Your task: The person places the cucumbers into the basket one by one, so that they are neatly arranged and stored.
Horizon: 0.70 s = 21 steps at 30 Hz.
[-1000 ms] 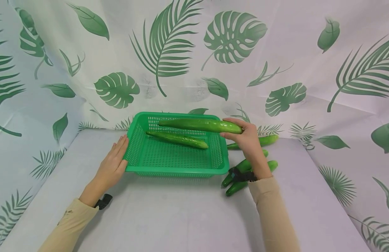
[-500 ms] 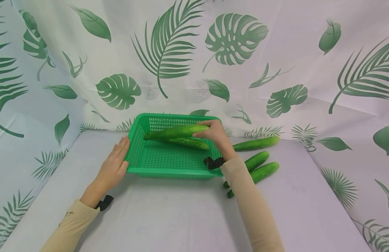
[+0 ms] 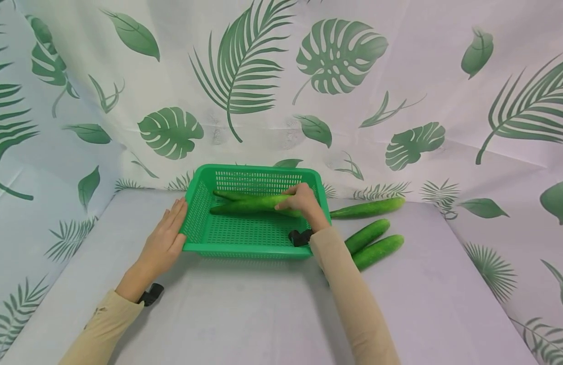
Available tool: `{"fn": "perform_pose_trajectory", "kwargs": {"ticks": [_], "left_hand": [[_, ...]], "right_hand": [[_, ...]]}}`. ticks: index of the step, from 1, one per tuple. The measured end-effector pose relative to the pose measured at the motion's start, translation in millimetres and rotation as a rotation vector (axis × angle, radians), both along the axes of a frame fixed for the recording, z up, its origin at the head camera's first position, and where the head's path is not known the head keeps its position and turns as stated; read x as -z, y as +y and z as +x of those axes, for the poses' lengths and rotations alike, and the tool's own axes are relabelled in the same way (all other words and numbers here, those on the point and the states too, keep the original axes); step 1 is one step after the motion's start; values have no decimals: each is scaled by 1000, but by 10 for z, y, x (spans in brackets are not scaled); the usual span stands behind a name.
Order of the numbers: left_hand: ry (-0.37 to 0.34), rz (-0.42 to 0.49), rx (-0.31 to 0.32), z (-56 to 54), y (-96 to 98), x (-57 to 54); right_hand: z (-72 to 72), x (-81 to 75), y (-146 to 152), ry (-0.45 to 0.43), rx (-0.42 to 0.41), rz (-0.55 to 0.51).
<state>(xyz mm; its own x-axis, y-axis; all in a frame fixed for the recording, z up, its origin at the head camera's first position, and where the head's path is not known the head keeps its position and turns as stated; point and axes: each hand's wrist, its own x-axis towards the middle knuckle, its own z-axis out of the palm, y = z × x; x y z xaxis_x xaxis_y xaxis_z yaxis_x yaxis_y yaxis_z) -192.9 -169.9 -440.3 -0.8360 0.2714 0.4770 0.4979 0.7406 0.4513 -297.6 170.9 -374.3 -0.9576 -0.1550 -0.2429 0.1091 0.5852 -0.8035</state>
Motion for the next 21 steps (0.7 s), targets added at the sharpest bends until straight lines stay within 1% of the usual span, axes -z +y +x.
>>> {"fn": "perform_pose_trajectory", "kwargs": {"ticks": [2, 4, 9, 15, 18, 21], "left_hand": [[-2, 1, 2, 4, -3, -5], [-5, 1, 3, 3, -8, -9], [-5, -2, 0, 15, -14, -30], [-1, -9, -1, 9, -15, -23], [0, -8, 1, 10, -7, -19], [-3, -7, 4, 7, -4, -20]], "right_hand": [[-11, 7, -4, 1, -15, 69], [-30, 25, -5, -13, -29, 106], [-106, 78, -2, -51, -35, 119], [-189, 127, 9, -23, -5, 148], [-192, 132, 17, -18, 15, 150], [-169, 112, 32, 14, 40, 134]]}}
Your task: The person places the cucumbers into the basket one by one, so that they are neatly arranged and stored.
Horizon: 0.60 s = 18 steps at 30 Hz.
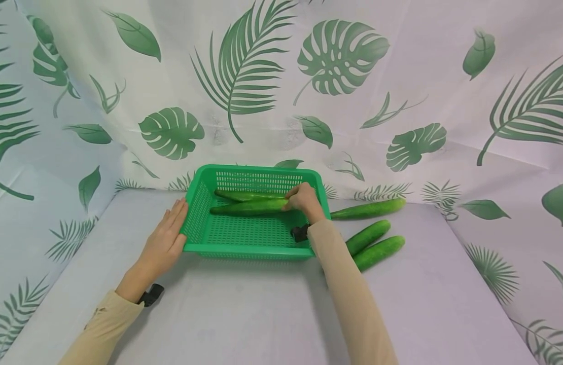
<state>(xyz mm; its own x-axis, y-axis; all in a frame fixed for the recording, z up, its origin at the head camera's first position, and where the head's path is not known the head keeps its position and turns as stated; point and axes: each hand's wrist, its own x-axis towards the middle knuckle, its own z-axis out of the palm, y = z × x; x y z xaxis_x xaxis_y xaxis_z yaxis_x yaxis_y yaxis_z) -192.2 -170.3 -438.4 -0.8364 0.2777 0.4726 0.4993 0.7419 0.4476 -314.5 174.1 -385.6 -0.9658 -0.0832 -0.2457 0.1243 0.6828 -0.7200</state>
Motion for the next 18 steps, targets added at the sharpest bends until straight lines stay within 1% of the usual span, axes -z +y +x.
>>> {"fn": "perform_pose_trajectory", "kwargs": {"ticks": [5, 8, 10, 13, 18], "left_hand": [[-3, -1, 4, 2, 10, -3], [-1, -5, 3, -5, 10, -1], [-1, -3, 2, -6, 12, -7], [-6, -2, 0, -5, 9, -15], [-19, 3, 6, 5, 0, -16]], "right_hand": [[77, -107, 45, 69, 16, -68], [125, -211, 78, 91, 13, -95], [160, -294, 109, 104, 7, -90], [234, -437, 168, 131, -30, -80], [402, -655, 289, 204, -103, -120]]}}
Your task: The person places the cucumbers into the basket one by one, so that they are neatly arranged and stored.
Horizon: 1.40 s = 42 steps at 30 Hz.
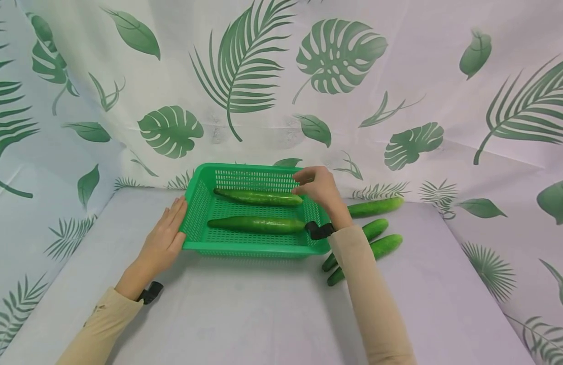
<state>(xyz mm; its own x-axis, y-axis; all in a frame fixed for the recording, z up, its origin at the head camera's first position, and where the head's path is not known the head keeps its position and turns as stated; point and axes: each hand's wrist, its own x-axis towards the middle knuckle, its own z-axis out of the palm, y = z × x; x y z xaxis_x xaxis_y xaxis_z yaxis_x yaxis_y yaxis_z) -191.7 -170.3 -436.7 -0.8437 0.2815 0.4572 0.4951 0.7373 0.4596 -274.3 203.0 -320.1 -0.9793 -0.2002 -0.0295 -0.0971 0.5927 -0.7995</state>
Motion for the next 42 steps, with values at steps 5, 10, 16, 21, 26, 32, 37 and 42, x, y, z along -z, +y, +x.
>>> {"fn": "perform_pose_trajectory", "kwargs": {"ticks": [5, 10, 16, 21, 26, 32, 37, 42], "left_hand": [[-1, 0, -3, -2, 3, 1], [-3, -4, -4, -3, 6, -1], [4, -10, -8, -3, 4, 2], [11, -5, -12, -9, -1, 17], [17, -5, -15, -17, -1, 31], [10, -6, -16, -17, -9, 25], [22, -9, -16, -24, -12, 34], [34, 2, -13, -14, -7, 48]], "right_hand": [[165, -143, 195, 123, -19, -91], [359, -233, 456, 282, 35, -154], [585, -239, 848, 373, 120, -237], [756, -158, 1205, 405, 170, -358], [877, 25, 1531, 421, 216, -535], [910, 374, 1808, 367, 327, -568], [861, 674, 1953, 298, 364, -550], [851, 933, 2112, 182, 383, -448]]}}
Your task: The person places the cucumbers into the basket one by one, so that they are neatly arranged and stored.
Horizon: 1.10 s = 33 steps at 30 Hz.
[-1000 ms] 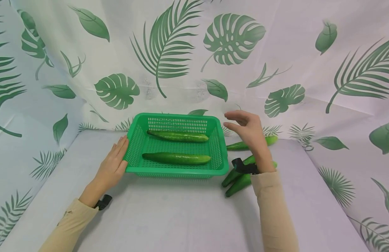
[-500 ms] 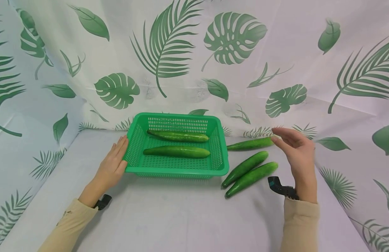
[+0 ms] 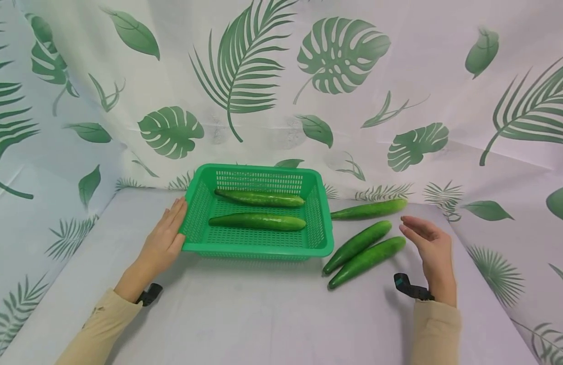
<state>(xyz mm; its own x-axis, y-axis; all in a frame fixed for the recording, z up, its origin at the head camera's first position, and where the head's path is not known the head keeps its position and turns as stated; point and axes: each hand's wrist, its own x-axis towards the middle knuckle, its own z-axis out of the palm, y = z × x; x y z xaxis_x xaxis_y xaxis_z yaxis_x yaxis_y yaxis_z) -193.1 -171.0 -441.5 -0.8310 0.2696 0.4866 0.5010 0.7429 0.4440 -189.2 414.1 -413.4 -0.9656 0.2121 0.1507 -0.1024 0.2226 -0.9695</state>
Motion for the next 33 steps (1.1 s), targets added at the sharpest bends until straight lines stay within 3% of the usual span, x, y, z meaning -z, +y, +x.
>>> {"fn": "perform_pose_trajectory", "kwargs": {"ticks": [6, 14, 24, 33], "left_hand": [[-5, 6, 5, 27, 18, -3], [-34, -13, 5, 34, 32, -43], [-31, -19, 4, 19, 14, -46], [-22, -15, -2, 8, 16, -33]], "right_hand": [[-29, 249, 158, -202, -25, 169], [-56, 450, 239, -310, -113, 244], [77, 402, 375, -349, -287, 355], [54, 430, 398, -306, -305, 459]]}}
